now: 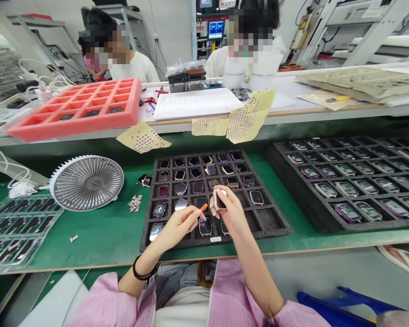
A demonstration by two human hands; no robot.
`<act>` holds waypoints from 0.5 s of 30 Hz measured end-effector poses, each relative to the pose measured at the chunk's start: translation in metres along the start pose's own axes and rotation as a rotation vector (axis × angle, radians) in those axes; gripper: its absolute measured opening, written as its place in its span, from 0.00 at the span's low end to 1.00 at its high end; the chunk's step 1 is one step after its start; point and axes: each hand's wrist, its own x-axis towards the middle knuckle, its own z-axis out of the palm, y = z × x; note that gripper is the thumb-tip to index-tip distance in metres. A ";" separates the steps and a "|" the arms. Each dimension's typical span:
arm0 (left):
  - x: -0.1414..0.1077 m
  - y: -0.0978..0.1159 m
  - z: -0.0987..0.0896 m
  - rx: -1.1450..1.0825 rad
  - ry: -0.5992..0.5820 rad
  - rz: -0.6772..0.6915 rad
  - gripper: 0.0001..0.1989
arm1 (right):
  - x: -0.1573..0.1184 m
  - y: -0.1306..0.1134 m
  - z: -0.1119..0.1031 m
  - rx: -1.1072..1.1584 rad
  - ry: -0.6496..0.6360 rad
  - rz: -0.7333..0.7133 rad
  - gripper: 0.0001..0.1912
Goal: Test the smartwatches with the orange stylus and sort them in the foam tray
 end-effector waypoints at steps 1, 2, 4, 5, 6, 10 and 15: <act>0.003 0.002 0.004 -0.002 0.002 -0.001 0.19 | -0.002 -0.001 0.008 0.046 -0.019 0.037 0.16; 0.004 0.004 0.006 0.002 0.015 0.002 0.19 | -0.003 0.000 0.014 0.078 -0.029 0.067 0.15; 0.006 0.006 0.007 0.008 0.030 0.010 0.20 | -0.003 0.002 0.021 0.102 -0.043 0.110 0.15; 0.005 0.006 0.007 0.010 0.025 0.008 0.21 | -0.003 0.004 0.022 0.104 -0.054 0.124 0.15; 0.005 0.006 0.006 0.011 0.015 0.002 0.21 | -0.003 0.006 0.022 0.111 -0.067 0.134 0.16; 0.003 0.005 0.001 0.000 0.013 -0.015 0.21 | -0.001 0.012 0.022 0.194 -0.119 0.156 0.16; 0.002 0.003 0.000 0.001 -0.002 -0.017 0.22 | 0.000 0.014 0.024 0.190 -0.107 0.151 0.15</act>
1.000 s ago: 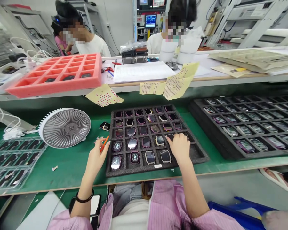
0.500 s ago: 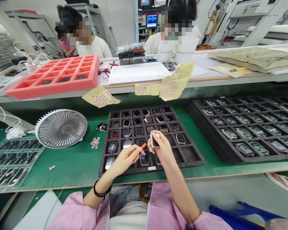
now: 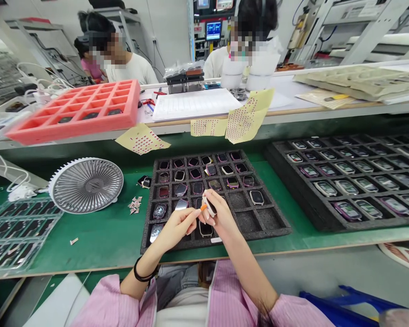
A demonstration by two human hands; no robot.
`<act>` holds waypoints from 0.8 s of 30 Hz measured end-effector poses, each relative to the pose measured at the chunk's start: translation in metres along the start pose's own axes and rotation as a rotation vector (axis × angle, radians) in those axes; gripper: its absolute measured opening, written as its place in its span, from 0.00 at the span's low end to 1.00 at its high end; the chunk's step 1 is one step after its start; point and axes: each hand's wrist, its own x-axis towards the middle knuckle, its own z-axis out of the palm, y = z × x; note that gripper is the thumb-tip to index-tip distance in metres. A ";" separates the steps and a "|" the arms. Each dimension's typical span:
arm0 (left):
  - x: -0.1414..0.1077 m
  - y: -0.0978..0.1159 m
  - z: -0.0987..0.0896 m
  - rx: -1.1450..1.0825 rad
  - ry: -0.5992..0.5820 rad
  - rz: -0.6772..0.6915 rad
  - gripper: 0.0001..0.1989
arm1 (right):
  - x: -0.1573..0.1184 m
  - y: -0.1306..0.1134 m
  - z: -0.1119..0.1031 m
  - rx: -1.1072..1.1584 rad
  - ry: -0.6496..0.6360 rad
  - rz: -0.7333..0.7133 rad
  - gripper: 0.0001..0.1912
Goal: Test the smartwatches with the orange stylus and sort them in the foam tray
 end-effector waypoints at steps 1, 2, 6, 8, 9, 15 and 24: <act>0.000 0.000 0.000 0.009 -0.002 0.000 0.22 | 0.000 0.000 0.001 -0.006 0.000 0.003 0.15; 0.000 -0.001 -0.001 0.016 -0.005 -0.001 0.22 | 0.000 0.001 0.001 -0.007 -0.001 0.006 0.15; -0.001 -0.001 -0.003 0.021 0.001 -0.008 0.23 | 0.000 0.003 0.002 0.043 -0.034 0.024 0.15; -0.002 0.000 -0.004 0.023 0.007 -0.009 0.23 | 0.000 0.004 0.003 0.037 -0.033 0.013 0.16; -0.002 0.001 -0.004 0.025 0.002 -0.009 0.22 | 0.000 0.005 0.003 0.020 -0.024 0.005 0.16; -0.003 0.002 -0.006 0.030 -0.012 -0.006 0.21 | 0.000 0.006 0.004 0.045 -0.004 0.002 0.17; -0.001 -0.001 -0.007 0.012 -0.032 -0.016 0.22 | -0.002 0.006 0.002 -0.020 0.004 -0.032 0.17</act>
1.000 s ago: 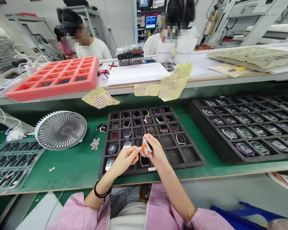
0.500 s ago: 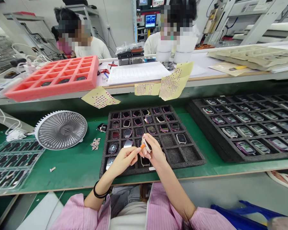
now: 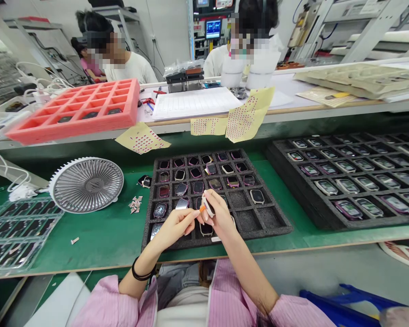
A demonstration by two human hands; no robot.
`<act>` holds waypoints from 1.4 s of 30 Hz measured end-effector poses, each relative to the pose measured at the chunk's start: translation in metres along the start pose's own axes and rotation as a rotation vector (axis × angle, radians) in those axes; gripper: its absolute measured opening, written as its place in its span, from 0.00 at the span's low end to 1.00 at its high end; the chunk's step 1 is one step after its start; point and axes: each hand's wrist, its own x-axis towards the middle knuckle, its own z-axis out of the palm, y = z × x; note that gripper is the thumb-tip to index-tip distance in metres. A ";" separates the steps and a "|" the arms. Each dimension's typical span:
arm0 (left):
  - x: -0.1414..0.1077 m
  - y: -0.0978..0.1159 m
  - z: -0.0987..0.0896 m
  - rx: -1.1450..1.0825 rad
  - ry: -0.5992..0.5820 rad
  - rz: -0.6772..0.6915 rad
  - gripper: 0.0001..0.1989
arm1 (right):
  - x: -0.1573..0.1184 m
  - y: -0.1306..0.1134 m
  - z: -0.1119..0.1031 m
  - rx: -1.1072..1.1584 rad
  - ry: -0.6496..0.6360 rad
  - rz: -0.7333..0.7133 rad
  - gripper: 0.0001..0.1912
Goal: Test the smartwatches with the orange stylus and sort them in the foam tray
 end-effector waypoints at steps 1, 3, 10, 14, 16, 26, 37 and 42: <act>0.000 0.001 0.000 -0.014 -0.006 0.005 0.22 | 0.000 0.000 0.000 -0.002 0.001 0.006 0.17; 0.001 0.002 0.000 -0.066 -0.029 0.014 0.22 | 0.000 0.001 0.002 0.053 -0.016 0.046 0.17; 0.003 -0.002 0.005 -0.204 0.004 -0.016 0.24 | 0.002 0.008 0.008 0.212 -0.030 0.118 0.17; 0.004 0.000 0.007 -0.204 -0.007 0.010 0.25 | 0.006 0.025 0.012 0.225 0.021 0.174 0.23; 0.003 0.003 0.005 -0.174 -0.009 0.032 0.25 | 0.007 0.029 0.015 0.235 0.043 0.186 0.26; -0.005 0.000 -0.006 -0.062 0.004 -0.027 0.23 | 0.002 0.008 0.014 0.207 0.003 0.048 0.21; -0.001 -0.007 -0.002 -0.214 -0.026 0.001 0.25 | 0.001 0.013 0.015 0.263 -0.065 0.114 0.18; 0.002 -0.012 -0.003 -0.227 -0.016 -0.036 0.25 | 0.004 0.017 0.012 0.263 -0.041 0.124 0.19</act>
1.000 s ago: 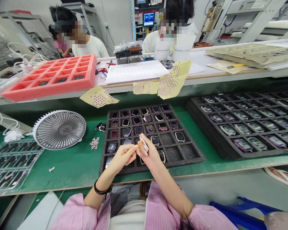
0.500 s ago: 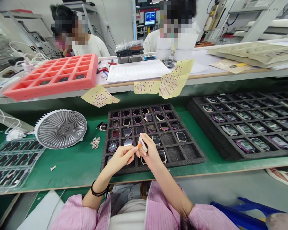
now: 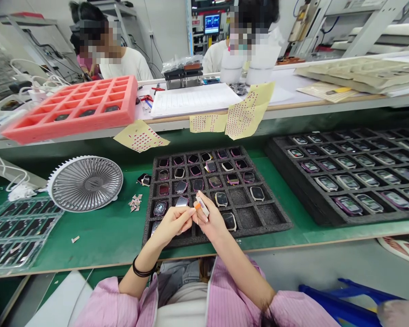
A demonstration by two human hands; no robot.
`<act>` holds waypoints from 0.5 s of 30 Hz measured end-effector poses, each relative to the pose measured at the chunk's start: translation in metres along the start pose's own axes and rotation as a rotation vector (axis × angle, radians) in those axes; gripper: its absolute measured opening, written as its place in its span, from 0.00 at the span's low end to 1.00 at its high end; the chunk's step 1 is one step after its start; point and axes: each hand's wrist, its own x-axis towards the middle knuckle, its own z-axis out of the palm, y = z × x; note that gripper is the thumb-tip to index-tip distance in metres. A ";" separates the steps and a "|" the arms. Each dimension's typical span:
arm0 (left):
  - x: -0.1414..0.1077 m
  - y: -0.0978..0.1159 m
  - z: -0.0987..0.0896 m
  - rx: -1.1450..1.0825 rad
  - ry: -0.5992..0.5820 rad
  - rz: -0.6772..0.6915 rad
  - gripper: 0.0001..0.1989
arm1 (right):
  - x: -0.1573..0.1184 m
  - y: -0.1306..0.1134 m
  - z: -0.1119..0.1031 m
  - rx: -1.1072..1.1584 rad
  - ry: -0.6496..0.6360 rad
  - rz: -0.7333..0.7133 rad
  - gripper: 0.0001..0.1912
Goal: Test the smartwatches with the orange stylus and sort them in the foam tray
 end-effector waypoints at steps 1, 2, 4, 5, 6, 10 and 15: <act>0.001 0.000 0.000 0.008 0.026 -0.007 0.26 | 0.000 0.000 0.000 -0.013 0.010 -0.015 0.20; 0.001 0.000 0.000 0.017 0.060 -0.006 0.26 | -0.001 0.000 0.001 -0.036 0.029 -0.043 0.21; 0.003 0.000 0.001 0.052 0.129 0.033 0.25 | -0.004 0.002 0.003 -0.137 0.100 -0.130 0.20; 0.003 0.001 0.002 0.082 0.155 0.065 0.24 | -0.006 0.003 0.005 -0.230 0.144 -0.179 0.19; 0.004 0.001 0.004 0.121 0.175 0.096 0.23 | -0.008 0.005 0.006 -0.341 0.185 -0.225 0.18; 0.002 0.002 0.006 0.204 0.184 0.123 0.20 | -0.012 -0.001 0.001 -0.673 0.237 -0.323 0.17; -0.021 0.001 -0.035 0.292 0.380 0.097 0.19 | 0.001 -0.051 -0.052 -0.970 0.447 -0.531 0.15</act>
